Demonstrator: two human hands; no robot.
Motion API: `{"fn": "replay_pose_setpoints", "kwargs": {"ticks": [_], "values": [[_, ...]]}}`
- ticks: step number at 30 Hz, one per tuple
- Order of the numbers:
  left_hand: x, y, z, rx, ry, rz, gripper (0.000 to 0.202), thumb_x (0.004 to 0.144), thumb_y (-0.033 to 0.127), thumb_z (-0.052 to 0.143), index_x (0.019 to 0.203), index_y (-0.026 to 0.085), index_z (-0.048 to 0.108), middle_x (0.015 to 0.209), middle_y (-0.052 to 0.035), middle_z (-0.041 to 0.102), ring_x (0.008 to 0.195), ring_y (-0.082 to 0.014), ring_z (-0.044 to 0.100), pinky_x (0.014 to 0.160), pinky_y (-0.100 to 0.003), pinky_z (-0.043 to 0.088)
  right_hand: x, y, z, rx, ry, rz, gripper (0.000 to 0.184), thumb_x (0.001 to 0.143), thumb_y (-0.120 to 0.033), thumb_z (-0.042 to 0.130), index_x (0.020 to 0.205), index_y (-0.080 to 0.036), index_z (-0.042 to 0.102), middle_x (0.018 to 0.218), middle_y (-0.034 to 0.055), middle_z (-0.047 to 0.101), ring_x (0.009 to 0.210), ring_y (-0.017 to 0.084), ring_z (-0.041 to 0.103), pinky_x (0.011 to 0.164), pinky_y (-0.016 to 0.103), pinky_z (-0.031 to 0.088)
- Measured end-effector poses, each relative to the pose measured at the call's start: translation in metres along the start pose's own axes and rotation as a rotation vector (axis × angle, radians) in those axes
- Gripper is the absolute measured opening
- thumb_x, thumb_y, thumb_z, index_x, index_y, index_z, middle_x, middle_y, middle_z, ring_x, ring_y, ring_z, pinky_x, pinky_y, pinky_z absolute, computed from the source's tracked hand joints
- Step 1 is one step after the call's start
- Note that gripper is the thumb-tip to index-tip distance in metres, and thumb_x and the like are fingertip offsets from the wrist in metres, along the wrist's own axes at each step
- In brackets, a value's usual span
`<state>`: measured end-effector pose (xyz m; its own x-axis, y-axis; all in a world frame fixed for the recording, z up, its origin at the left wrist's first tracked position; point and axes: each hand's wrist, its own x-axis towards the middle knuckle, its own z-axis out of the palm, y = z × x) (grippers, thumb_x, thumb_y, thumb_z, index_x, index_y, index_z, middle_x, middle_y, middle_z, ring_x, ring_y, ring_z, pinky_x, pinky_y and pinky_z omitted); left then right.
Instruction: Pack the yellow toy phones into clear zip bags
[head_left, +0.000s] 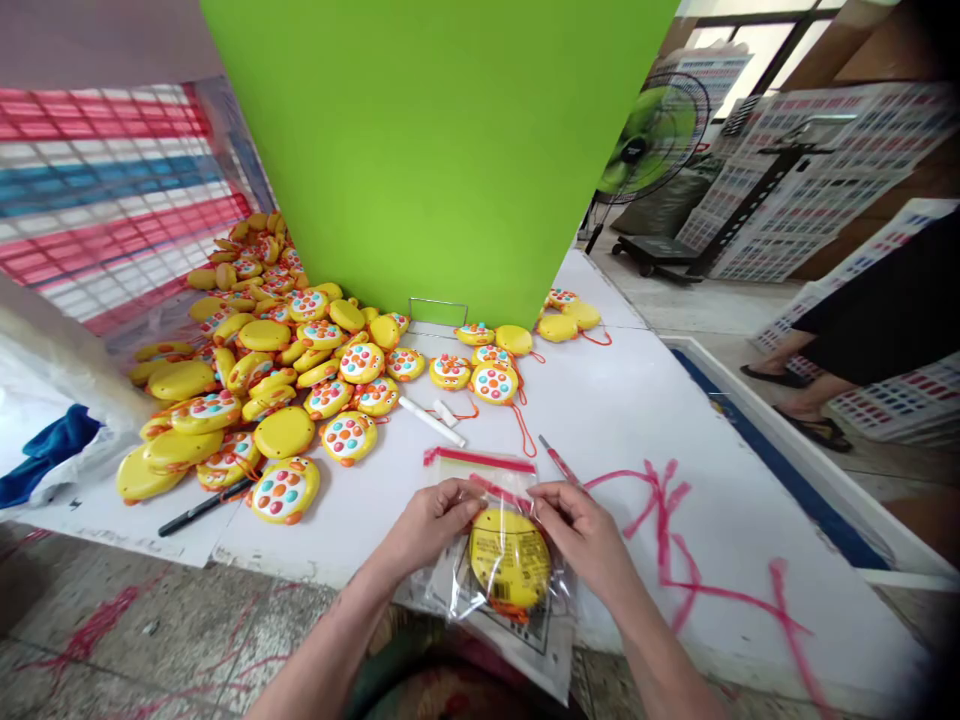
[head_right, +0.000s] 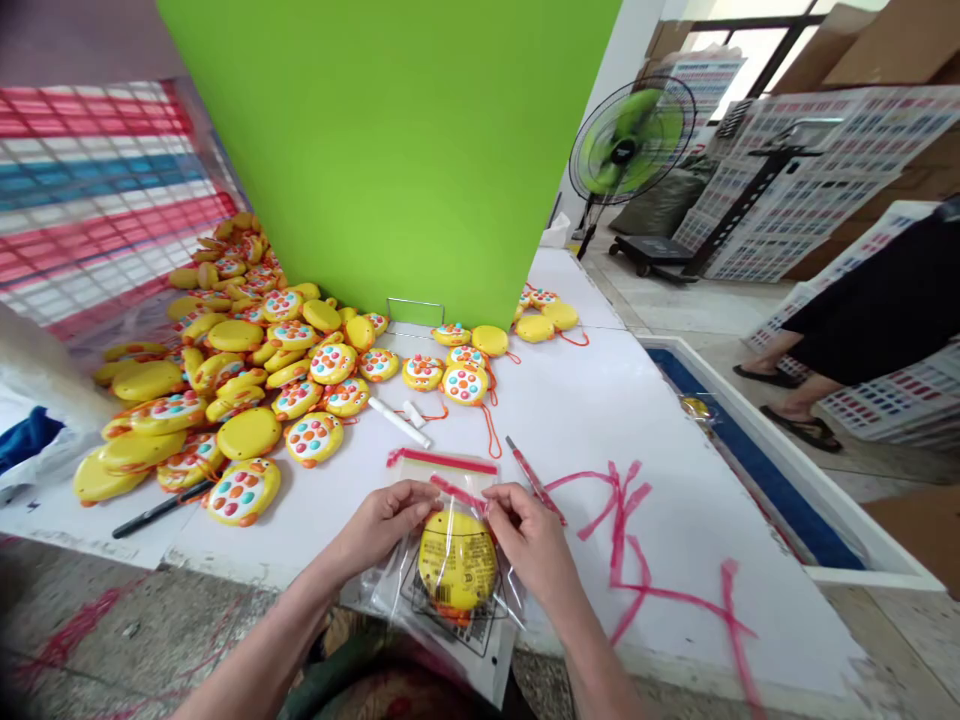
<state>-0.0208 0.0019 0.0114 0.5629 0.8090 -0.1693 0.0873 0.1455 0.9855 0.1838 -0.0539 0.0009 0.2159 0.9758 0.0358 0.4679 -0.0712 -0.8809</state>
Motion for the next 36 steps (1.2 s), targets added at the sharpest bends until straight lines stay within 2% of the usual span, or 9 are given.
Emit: {"fn": "replay_pose_setpoints", "kwargs": {"ticks": [7,10,13,17,23,26,28,33,36], "values": [[0.001,0.003,-0.001,-0.276,0.037,-0.127,0.048,0.077,0.044,0.062,0.114,0.014,0.06,0.097,-0.008,0.068,0.085,-0.0181,0.063,0.074,-0.029,0.049,-0.007,0.013,-0.021,0.361,0.015,0.159,0.028,0.074,-0.043,0.066,0.087,-0.018,0.064,0.07,0.0051,0.072,0.068,0.022,0.067,0.061,0.031,0.052],[0.0,0.006,-0.001,-0.304,0.049,-0.121,0.024,0.073,0.03,0.06,0.089,0.013,0.067,0.088,-0.0059,0.069,0.077,-0.0154,0.062,0.071,-0.026,0.047,-0.009,0.023,-0.024,0.383,0.003,0.172,0.026,0.072,-0.04,0.069,0.085,-0.018,0.07,0.077,0.0072,0.074,0.075,0.023,0.068,0.068,0.033,0.052],[0.0,0.007,-0.002,-0.255,0.077,-0.098,0.011,0.069,0.021,0.052,0.066,0.014,0.061,0.071,-0.0023,0.066,0.066,-0.0126,0.058,0.064,-0.023,0.044,-0.009,0.028,-0.024,0.354,-0.002,0.152,0.018,0.071,-0.036,0.069,0.076,-0.018,0.072,0.077,0.0067,0.074,0.075,0.023,0.067,0.069,0.033,0.052],[0.0,0.006,-0.003,-0.12,0.106,-0.059,0.013,0.067,0.019,0.044,0.062,0.017,0.055,0.061,-0.0007,0.06,0.059,-0.0128,0.053,0.058,-0.023,0.039,-0.007,0.026,-0.025,0.294,-0.036,0.119,0.017,0.073,-0.034,0.065,0.075,-0.018,0.073,0.076,0.0071,0.073,0.073,0.023,0.066,0.069,0.033,0.052],[-0.003,0.004,0.001,0.012,0.11,0.006,0.015,0.072,0.02,0.042,0.061,0.017,0.051,0.067,-0.0022,0.061,0.07,-0.0157,0.056,0.064,-0.025,0.042,-0.011,0.02,-0.035,0.233,-0.151,0.049,0.019,0.076,-0.034,0.062,0.078,-0.02,0.075,0.082,0.0079,0.073,0.079,0.023,0.066,0.073,0.034,0.054],[-0.008,0.007,0.008,0.211,0.132,-0.008,0.017,0.081,0.03,0.048,0.075,0.016,0.055,0.073,-0.0024,0.062,0.066,-0.0151,0.055,0.06,-0.025,0.042,-0.016,0.016,-0.04,0.258,-0.161,-0.008,0.023,0.079,-0.037,0.06,0.087,-0.023,0.076,0.092,0.0083,0.071,0.089,0.023,0.065,0.078,0.033,0.053],[-0.012,0.009,0.014,0.357,0.132,0.021,0.023,0.081,0.033,0.055,0.097,0.016,0.056,0.087,-0.0044,0.065,0.072,-0.0167,0.058,0.065,-0.027,0.046,-0.019,0.014,-0.042,0.261,-0.093,-0.002,0.022,0.078,-0.038,0.062,0.088,-0.024,0.076,0.096,0.0079,0.07,0.09,0.023,0.064,0.075,0.03,0.054],[-0.018,0.005,0.025,0.789,-0.053,0.315,0.089,0.069,0.043,0.074,0.142,0.025,0.027,0.129,-0.0113,0.053,0.114,-0.0286,0.049,0.098,-0.045,0.039,-0.017,0.029,-0.06,0.213,0.076,0.092,0.023,0.072,-0.039,0.07,0.088,-0.023,0.076,0.09,0.0051,0.069,0.05,0.01,0.052,0.042,0.022,0.043],[-0.017,-0.002,0.025,0.982,-0.122,0.376,0.096,0.069,0.055,0.071,0.145,0.029,0.02,0.139,-0.0109,0.046,0.121,-0.0322,0.045,0.1,-0.051,0.036,-0.008,0.041,-0.084,0.194,0.278,0.087,0.03,0.071,-0.04,0.071,0.097,-0.024,0.073,0.094,0.0056,0.069,0.056,0.013,0.058,0.044,0.024,0.046]]}}
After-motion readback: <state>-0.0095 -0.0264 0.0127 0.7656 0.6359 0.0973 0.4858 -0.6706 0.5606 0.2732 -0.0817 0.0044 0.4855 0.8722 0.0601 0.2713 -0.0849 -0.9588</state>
